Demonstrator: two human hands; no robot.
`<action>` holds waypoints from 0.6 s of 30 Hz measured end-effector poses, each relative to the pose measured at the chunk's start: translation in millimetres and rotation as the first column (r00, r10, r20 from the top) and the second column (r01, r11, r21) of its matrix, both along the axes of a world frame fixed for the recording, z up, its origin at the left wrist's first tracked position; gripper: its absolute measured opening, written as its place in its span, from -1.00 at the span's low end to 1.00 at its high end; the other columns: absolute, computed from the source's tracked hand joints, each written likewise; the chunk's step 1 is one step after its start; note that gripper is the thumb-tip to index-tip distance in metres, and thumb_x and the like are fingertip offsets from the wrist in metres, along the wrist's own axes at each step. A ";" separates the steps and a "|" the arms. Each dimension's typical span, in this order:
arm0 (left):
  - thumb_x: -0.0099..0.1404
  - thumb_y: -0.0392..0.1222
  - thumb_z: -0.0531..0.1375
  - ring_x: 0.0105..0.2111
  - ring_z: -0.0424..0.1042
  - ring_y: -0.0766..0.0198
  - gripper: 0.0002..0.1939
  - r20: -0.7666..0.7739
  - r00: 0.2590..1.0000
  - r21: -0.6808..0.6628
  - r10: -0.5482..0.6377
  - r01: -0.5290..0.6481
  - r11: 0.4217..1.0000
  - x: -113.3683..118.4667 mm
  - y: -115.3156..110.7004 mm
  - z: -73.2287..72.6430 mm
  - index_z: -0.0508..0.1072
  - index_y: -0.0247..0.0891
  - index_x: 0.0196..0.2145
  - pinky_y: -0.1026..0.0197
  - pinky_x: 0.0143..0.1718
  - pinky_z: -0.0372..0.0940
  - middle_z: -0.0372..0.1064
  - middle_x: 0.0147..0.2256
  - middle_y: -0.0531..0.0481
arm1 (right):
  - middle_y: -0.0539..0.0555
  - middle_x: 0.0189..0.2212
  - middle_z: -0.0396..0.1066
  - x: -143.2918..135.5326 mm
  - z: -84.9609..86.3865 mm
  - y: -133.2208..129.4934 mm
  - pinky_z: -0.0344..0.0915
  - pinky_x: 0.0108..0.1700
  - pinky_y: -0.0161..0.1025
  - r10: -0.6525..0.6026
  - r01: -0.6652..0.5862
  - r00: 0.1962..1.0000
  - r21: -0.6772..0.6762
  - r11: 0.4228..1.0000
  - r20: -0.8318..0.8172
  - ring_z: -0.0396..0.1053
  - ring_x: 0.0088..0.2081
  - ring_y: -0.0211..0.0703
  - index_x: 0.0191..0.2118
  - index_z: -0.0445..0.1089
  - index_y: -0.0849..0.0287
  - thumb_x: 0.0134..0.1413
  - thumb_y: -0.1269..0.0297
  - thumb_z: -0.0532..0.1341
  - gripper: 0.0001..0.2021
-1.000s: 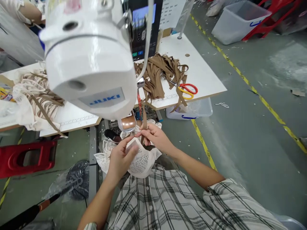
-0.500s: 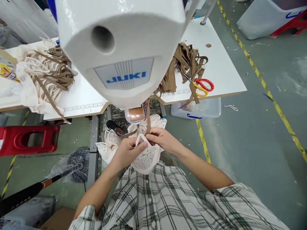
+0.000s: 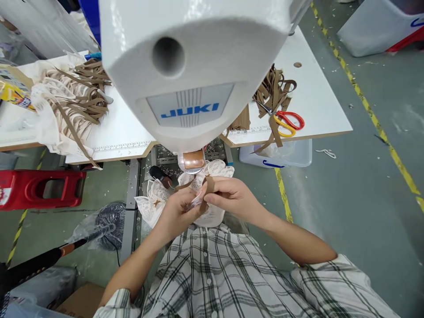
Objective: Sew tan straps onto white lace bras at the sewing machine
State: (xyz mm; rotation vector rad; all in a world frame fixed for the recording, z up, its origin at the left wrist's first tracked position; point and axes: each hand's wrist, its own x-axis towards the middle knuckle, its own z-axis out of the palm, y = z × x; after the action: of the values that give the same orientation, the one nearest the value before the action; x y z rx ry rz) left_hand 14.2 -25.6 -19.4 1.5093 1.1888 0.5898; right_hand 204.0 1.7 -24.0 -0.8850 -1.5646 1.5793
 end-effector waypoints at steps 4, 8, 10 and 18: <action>0.41 0.03 0.09 -0.36 0.37 0.25 -0.68 -0.042 0.981 0.210 0.187 -0.175 0.962 7.2 -8.6 -12.8 0.47 -0.24 -0.30 0.26 -0.33 0.26 0.42 -0.34 -0.06 | 0.04 -0.35 0.48 1.2 -5.6 10.4 0.32 -0.26 -0.26 -0.123 0.116 0.991 -0.119 0.986 -0.059 0.39 -0.31 -0.20 -0.30 0.55 0.09 0.19 0.12 0.27 -0.81; 0.43 -0.05 0.08 -0.45 0.42 0.27 -0.62 -0.189 0.949 0.459 0.250 -0.140 0.877 6.3 -3.2 -17.2 0.40 -0.26 0.10 0.28 -0.37 0.28 0.48 -0.42 -0.01 | 0.03 -0.41 0.46 7.5 -13.0 36.5 0.30 -0.38 -0.30 -0.147 0.143 0.989 -0.252 0.957 0.000 0.33 -0.42 -0.27 -0.35 0.53 0.13 0.11 0.01 0.32 -0.73; 0.44 -0.13 0.05 -0.47 0.44 0.29 -0.66 -0.256 0.949 0.539 0.181 -0.015 0.842 1.4 7.3 -11.3 0.46 -0.24 0.08 0.30 -0.37 0.28 0.50 -0.45 -0.01 | 0.05 -0.39 0.47 10.6 -14.1 52.9 0.32 -0.39 -0.31 -0.182 0.178 0.983 -0.273 0.945 0.011 0.35 -0.43 -0.28 -0.42 0.49 0.15 0.08 -0.02 0.33 -0.69; 0.44 -0.14 0.09 -0.23 0.57 0.27 -0.71 -0.247 0.942 0.407 0.228 -0.112 0.906 -6.8 41.2 11.0 0.56 -0.21 -0.04 0.35 -0.24 0.38 0.60 -0.14 -0.02 | -0.01 -0.52 0.35 5.0 -7.1 110.0 0.29 -0.36 -0.26 -0.273 0.248 0.945 0.149 0.957 0.182 0.32 -0.43 -0.22 -0.41 0.42 0.15 0.08 0.10 0.33 -0.77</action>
State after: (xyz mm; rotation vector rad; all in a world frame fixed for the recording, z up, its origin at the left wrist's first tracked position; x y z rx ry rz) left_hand 7.4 15.5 -8.4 1.8871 1.5069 0.7779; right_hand 209.0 111.7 -31.1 -1.1596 -1.5888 1.2226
